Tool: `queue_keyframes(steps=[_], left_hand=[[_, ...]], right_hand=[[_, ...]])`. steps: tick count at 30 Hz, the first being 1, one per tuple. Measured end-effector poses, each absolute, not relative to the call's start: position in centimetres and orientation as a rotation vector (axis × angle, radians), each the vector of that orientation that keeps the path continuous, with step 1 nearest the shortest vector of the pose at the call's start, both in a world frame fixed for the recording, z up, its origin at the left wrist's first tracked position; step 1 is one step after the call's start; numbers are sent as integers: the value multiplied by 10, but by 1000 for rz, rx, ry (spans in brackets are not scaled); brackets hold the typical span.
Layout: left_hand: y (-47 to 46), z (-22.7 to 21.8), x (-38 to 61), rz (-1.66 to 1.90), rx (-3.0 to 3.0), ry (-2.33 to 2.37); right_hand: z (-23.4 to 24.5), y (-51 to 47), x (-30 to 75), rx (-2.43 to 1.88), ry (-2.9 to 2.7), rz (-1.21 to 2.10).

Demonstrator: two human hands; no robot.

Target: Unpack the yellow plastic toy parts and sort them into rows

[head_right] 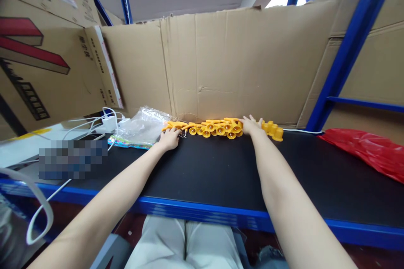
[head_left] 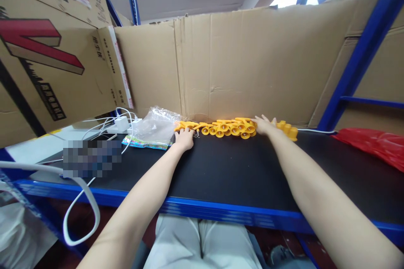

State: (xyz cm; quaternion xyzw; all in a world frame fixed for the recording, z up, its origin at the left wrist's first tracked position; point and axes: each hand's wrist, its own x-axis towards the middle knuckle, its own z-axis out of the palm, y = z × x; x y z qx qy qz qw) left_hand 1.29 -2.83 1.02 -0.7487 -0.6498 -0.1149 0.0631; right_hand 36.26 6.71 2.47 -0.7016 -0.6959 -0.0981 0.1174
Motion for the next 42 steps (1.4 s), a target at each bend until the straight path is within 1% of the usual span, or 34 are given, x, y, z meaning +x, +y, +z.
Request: queue_keyframes(steps=[5, 11, 16, 20, 23, 26, 28, 29, 33, 36, 39, 42], left_hand=[[-22, 10, 12, -436, -2215, -1957], [-12, 10, 7, -532, -2274, -1886], [-20, 16, 5, -493, -2183, -1877], [-24, 18, 4, -417, -2088, -2035], [-23, 20, 3, -397, -2161, -2122], [-24, 26, 3, -410, -2167, -2176], [-26, 31, 3, -347, -2155, -2213], [-28, 34, 4, -287, -2158, -2231], [-35, 38, 4, -93, -2257, -2194], [-35, 37, 2, -86, -2352, -2101], [-32, 35, 0, -168, -2400, -2085], [-29, 33, 1, -394, -2429, -1979]], right_hand=[[33, 61, 352, -2122, -1946, -373], [45, 33, 341, -2277, -1743, -325], [51, 6, 336, -2304, -1691, -278], [59, -5, 340, -2331, -1724, -292], [64, -9, 342, -2255, -1895, -217], [67, -18, 331, -2141, -2029, 102], [69, -26, 315, -2015, -2078, 327], [68, -31, 306, -1931, -2116, 379], [61, -45, 269, -1575, -2254, 412], [50, -48, 253, -1491, -2340, 355], [38, -46, 246, -1513, -2354, 362], [33, -41, 245, -1490, -2318, 304]])
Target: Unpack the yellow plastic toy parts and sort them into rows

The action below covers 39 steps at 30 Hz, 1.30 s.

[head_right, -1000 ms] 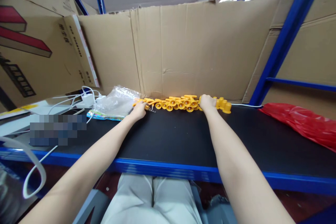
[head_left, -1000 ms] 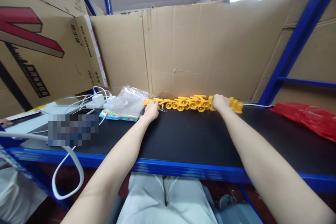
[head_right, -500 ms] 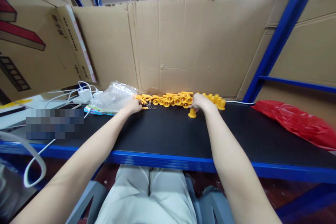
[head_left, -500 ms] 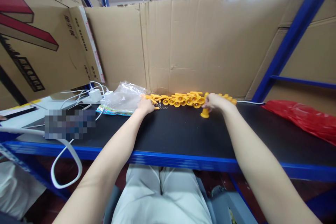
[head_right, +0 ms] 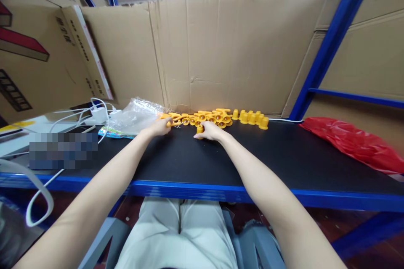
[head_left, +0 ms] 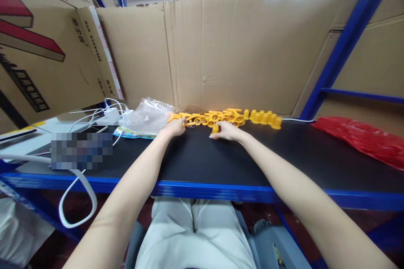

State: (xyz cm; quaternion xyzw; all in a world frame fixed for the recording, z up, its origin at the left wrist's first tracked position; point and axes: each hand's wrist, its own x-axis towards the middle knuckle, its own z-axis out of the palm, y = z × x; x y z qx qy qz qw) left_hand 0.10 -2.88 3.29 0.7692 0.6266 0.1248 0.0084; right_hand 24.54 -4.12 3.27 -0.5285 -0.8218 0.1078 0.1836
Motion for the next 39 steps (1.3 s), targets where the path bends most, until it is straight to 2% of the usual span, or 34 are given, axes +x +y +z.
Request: queue_keyframes(steps=[5, 9, 22, 39], left_hand=[[-29, 30, 8, 584, 2589, 1855], [-33, 30, 12, 596, 2664, 1740], [-40, 34, 14, 533, 2661, 1761], [-34, 27, 16, 642, 2734, 1874]], right_hand=[[35, -31, 253, -1521, -2280, -116], [38, -30, 257, -1568, -2319, -244], [39, -30, 260, -1486, -2311, -165], [31, -23, 266, -1195, -2317, -41]])
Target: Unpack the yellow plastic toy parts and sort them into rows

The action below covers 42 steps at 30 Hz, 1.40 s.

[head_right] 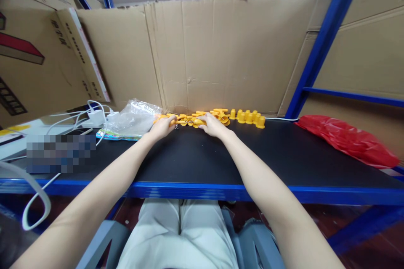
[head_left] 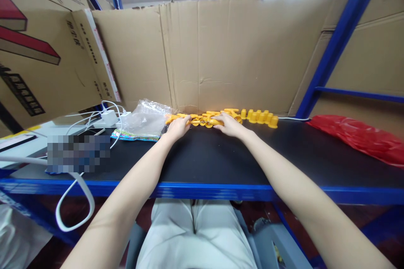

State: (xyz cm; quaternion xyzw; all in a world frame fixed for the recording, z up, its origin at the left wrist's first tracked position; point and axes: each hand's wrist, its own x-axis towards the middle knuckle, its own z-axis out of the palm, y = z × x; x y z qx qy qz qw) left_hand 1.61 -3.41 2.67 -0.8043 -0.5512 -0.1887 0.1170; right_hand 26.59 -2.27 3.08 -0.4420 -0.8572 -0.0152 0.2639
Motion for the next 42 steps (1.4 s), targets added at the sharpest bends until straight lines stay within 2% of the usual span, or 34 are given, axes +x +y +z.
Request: queue_keyframes(steps=[14, 22, 28, 36, 42], left_hand=[[-39, 28, 26, -411, -2256, -1706], [-39, 25, 30, -556, -2291, -1711], [-36, 25, 26, -680, -2358, -1623], [-38, 28, 27, -677, -2372, -1636], [-38, 28, 27, -728, -2396, -1598]], right_hand=[[29, -13, 273, -1081, -2299, 161], [30, -14, 273, -1045, -2038, 736], [34, -20, 271, -1032, -1864, 998], [34, -22, 268, -1122, -1820, 1024], [38, -28, 277, -1007, -1846, 1179]])
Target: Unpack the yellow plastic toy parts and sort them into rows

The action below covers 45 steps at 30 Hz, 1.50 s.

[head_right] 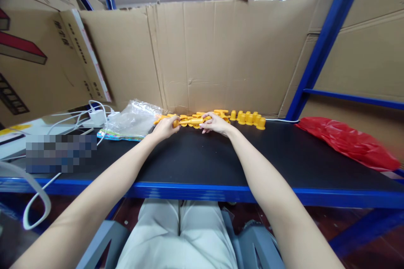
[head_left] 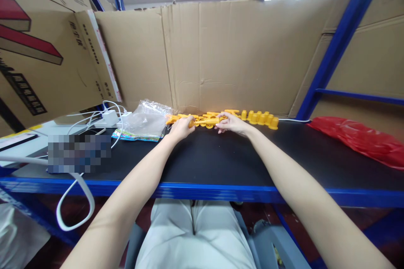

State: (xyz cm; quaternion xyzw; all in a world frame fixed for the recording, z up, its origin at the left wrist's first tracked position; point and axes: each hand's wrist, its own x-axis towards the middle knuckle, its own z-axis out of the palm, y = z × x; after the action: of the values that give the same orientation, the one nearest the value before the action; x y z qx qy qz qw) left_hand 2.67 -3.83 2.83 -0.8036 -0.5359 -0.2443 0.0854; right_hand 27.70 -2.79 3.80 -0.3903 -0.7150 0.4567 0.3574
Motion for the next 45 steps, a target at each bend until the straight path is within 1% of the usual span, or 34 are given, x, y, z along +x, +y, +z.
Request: queue_keyframes(steps=[5, 11, 15, 19, 22, 31, 37, 45], left_hand=[[-39, 30, 26, -762, -2409, -1532], [-40, 31, 28, -763, -2392, -1575], [-39, 30, 28, -768, -2390, -1595], [-39, 30, 28, -774, -2389, -1610], [-40, 30, 29, -779, -2398, -1611], [-41, 32, 30, -782, -2393, -1598], [-39, 31, 28, -781, -2384, -1614], [-40, 31, 29, -779, -2385, -1592]], right_hand=[[39, -31, 271, -1053, -1823, 1256], [39, -29, 263, -1289, -1731, 1226], [42, -30, 270, -1193, -1769, 1338], [45, -36, 275, -1061, -1833, 1267], [45, -37, 273, -1076, -1857, 1215], [42, -32, 267, -1213, -1835, 1208], [44, -35, 273, -1100, -1794, 1169], [43, -34, 273, -1140, -1846, 1115]])
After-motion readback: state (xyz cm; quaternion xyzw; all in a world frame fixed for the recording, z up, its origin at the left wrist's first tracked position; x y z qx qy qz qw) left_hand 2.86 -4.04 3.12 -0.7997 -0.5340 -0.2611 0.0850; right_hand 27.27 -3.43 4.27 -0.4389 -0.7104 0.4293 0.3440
